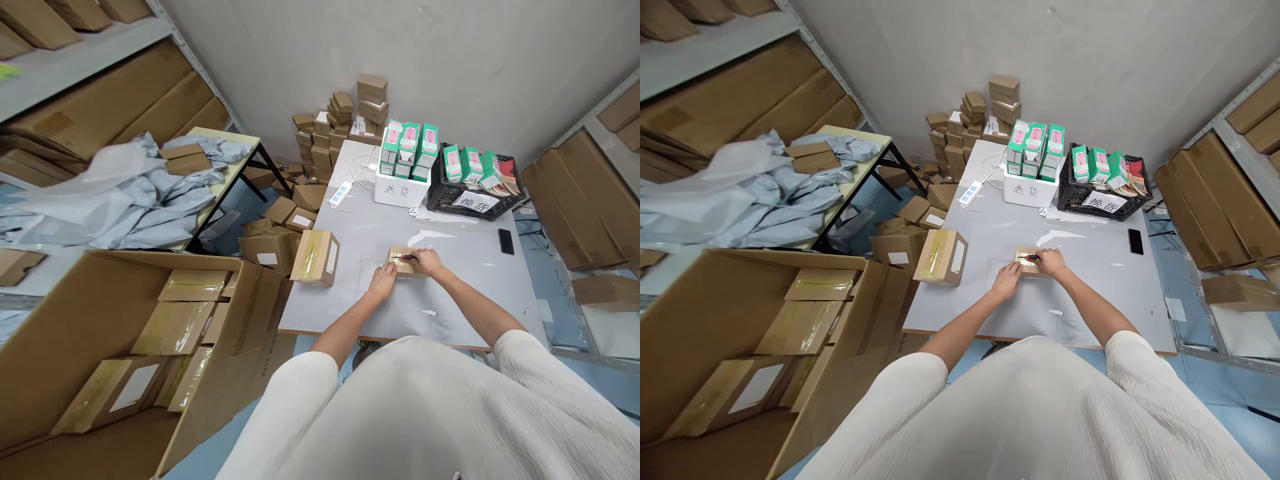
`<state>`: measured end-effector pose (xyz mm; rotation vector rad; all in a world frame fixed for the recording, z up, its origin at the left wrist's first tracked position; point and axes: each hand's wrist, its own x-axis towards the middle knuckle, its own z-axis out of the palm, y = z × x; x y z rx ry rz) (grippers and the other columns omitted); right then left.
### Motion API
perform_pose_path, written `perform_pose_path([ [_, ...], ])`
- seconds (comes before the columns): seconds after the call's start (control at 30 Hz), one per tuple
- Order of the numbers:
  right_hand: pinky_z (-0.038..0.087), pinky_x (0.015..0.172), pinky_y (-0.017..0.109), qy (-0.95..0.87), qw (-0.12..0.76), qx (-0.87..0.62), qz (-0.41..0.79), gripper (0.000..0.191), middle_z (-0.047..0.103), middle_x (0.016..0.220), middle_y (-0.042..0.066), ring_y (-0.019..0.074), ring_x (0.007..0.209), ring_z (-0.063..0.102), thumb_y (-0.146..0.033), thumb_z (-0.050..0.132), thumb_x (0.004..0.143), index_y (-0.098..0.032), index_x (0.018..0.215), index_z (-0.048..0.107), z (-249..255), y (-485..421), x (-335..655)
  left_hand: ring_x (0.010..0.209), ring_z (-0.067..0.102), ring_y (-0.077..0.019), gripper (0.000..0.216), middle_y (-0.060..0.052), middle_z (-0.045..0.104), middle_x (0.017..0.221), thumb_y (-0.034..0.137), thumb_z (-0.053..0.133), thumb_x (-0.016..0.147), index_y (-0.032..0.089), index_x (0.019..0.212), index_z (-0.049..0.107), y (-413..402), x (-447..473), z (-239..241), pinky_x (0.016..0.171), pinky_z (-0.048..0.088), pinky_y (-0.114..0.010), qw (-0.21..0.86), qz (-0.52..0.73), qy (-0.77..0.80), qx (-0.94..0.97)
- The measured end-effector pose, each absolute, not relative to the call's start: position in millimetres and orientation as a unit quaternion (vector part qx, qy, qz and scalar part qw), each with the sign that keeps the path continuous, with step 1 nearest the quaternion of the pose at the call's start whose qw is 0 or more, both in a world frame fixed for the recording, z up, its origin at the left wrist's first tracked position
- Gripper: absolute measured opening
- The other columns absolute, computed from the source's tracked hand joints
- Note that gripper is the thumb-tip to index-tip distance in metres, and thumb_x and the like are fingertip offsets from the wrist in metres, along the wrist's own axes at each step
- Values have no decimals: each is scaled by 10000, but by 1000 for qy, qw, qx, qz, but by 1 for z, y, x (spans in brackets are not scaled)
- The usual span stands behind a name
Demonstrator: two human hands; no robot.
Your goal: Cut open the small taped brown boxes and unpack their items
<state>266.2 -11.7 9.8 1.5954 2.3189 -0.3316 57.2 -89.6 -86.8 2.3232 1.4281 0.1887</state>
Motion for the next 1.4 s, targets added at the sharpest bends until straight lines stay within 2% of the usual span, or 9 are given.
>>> perform_pose_path([
  [0.57, 402, 989, 390, 802, 175, 563, -98, 352, 773, 1301, 186, 312, 1187, 701, -208, 454, 1091, -183, 1279, 751, 16, -22, 253, 1628, 340, -345, 808, -206, 446, 1713, 119, 593, 891, 177, 1674, 402, -87, 57, -83, 1242, 378, -493, 217, 64, 513, 828],
  [0.9, 428, 982, 370, 799, 146, 572, -116, 360, 775, 1341, 129, 291, 1204, 689, -254, 459, 1096, -235, 1290, 761, 15, -21, 264, 1619, 349, -339, 767, -206, 440, 1712, 135, 602, 906, 172, 1653, 431, -89, 57, -82, 1223, 402, -481, 207, 56, 510, 833],
  [1.13, 427, 964, 369, 800, 145, 571, -112, 364, 775, 1339, 126, 292, 1196, 690, -269, 460, 1100, -233, 1299, 763, 11, -21, 266, 1627, 340, -343, 804, -204, 442, 1713, 142, 611, 915, 198, 1686, 393, -89, 57, -85, 1235, 393, -495, 214, 59, 512, 830],
  [1.4, 415, 970, 364, 803, 153, 565, -109, 343, 788, 1287, 149, 292, 1165, 701, -283, 480, 1108, -224, 1264, 780, 9, -18, 264, 1617, 347, -343, 752, -208, 451, 1698, 134, 616, 918, 173, 1648, 441, -88, 58, -83, 1220, 404, -474, 207, 56, 508, 834],
])
